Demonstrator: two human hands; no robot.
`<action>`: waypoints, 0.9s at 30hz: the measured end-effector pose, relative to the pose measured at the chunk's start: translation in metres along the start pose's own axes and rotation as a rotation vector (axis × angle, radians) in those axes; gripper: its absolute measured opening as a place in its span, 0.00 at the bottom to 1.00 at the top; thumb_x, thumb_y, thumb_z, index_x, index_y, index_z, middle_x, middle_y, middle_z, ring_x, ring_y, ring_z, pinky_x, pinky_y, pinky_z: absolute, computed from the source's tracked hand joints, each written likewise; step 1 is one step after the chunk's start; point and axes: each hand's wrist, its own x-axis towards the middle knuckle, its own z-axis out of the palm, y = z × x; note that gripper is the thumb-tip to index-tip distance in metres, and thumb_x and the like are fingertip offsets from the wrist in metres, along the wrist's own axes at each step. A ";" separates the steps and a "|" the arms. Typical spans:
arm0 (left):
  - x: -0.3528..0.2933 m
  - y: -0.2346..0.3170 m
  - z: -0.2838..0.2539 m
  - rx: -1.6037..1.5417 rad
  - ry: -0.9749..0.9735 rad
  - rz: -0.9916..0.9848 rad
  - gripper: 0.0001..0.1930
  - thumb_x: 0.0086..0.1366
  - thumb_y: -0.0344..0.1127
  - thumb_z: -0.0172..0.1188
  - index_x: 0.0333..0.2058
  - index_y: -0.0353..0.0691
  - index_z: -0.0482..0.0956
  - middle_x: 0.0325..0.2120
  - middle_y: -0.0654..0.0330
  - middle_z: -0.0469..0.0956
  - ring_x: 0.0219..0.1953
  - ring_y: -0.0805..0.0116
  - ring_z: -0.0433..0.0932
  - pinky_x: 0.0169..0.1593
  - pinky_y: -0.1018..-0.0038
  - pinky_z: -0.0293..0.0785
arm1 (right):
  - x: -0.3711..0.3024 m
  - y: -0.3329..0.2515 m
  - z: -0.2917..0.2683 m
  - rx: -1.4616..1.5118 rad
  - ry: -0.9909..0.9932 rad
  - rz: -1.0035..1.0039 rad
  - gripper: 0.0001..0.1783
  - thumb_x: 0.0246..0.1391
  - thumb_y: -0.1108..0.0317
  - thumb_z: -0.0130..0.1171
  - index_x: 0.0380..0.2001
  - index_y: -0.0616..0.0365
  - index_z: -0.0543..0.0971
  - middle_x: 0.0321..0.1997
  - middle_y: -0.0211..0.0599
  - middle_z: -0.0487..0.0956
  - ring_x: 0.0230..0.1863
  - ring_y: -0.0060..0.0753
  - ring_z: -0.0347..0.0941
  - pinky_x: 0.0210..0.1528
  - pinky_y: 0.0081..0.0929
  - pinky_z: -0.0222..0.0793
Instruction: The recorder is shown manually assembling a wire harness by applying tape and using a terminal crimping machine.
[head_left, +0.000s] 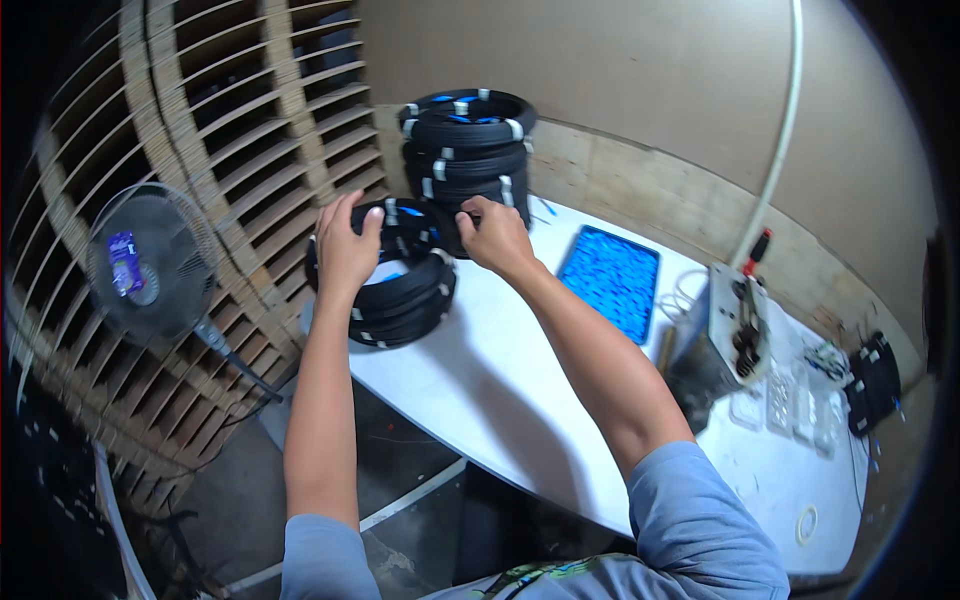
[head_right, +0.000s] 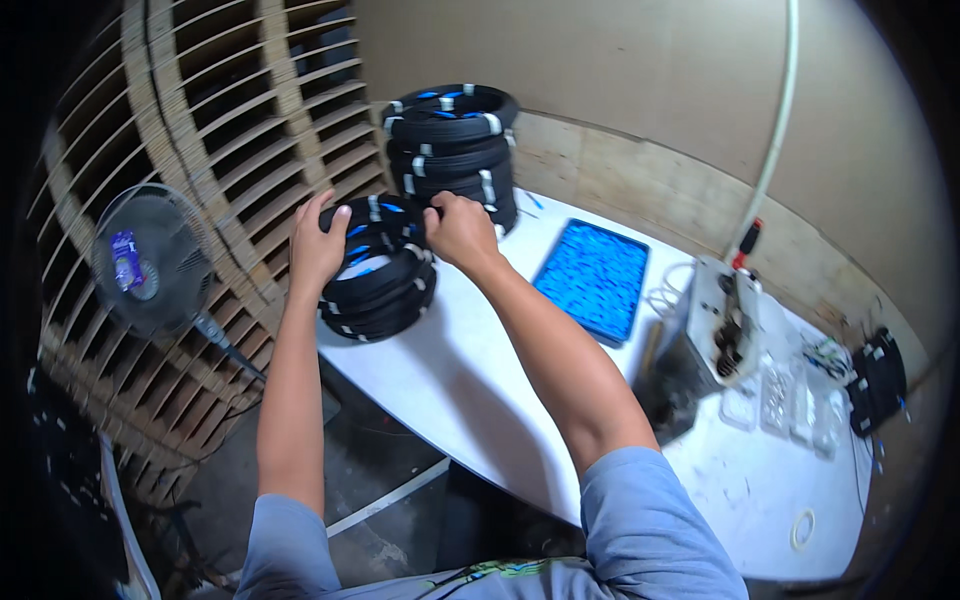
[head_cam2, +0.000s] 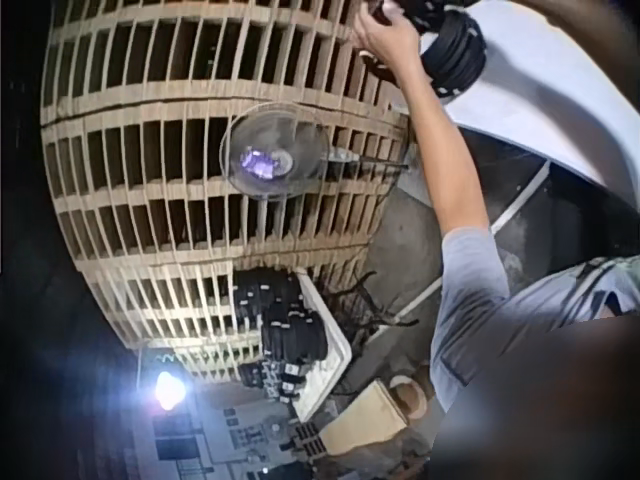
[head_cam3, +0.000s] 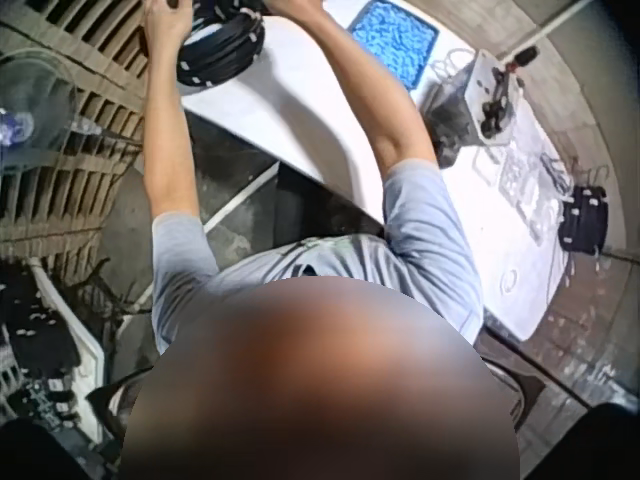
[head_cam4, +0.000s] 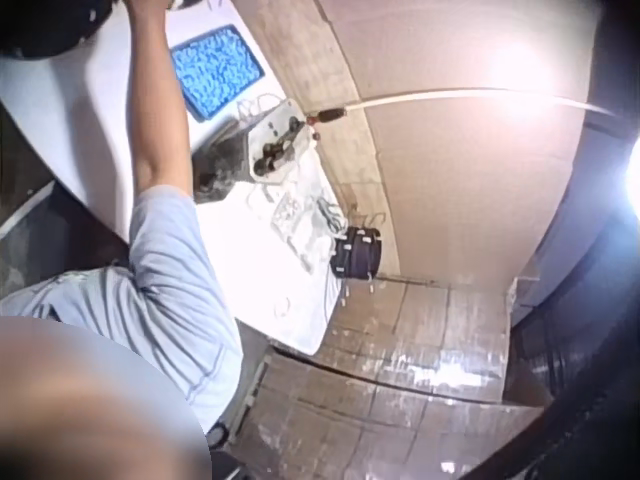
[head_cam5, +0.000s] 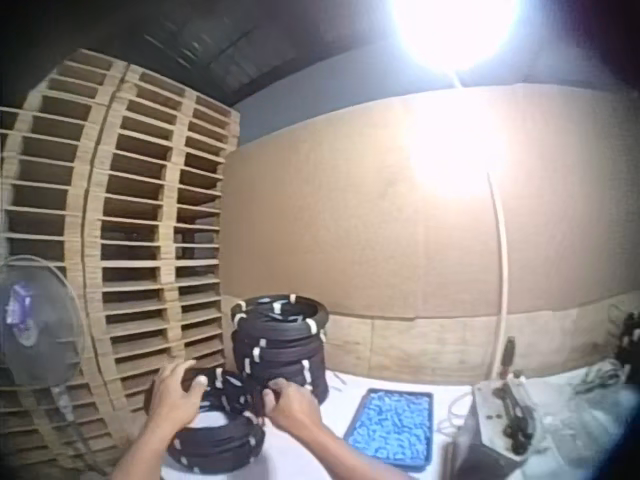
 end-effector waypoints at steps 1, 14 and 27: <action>-0.006 0.030 0.001 -0.058 -0.044 0.088 0.21 0.65 0.43 0.61 0.52 0.38 0.78 0.55 0.46 0.75 0.62 0.44 0.67 0.69 0.57 0.59 | -0.011 -0.016 -0.030 -0.045 -0.069 0.017 0.15 0.58 0.61 0.59 0.42 0.60 0.83 0.40 0.52 0.84 0.43 0.56 0.81 0.49 0.45 0.76; -0.130 0.247 -0.008 -0.500 -0.281 0.628 0.15 0.65 0.34 0.60 0.48 0.36 0.81 0.51 0.47 0.80 0.64 0.40 0.68 0.66 0.52 0.63 | -0.369 -0.095 -0.449 -0.804 0.334 0.248 0.09 0.52 0.72 0.64 0.37 0.62 0.82 0.38 0.48 0.84 0.41 0.49 0.81 0.46 0.38 0.76; -0.295 0.494 0.044 -1.180 -0.644 0.919 0.15 0.61 0.34 0.66 0.45 0.35 0.80 0.47 0.46 0.78 0.56 0.44 0.74 0.61 0.59 0.69 | -0.472 -0.118 -0.529 -0.910 0.548 0.301 0.13 0.51 0.71 0.64 0.40 0.61 0.82 0.41 0.48 0.83 0.44 0.50 0.79 0.49 0.39 0.75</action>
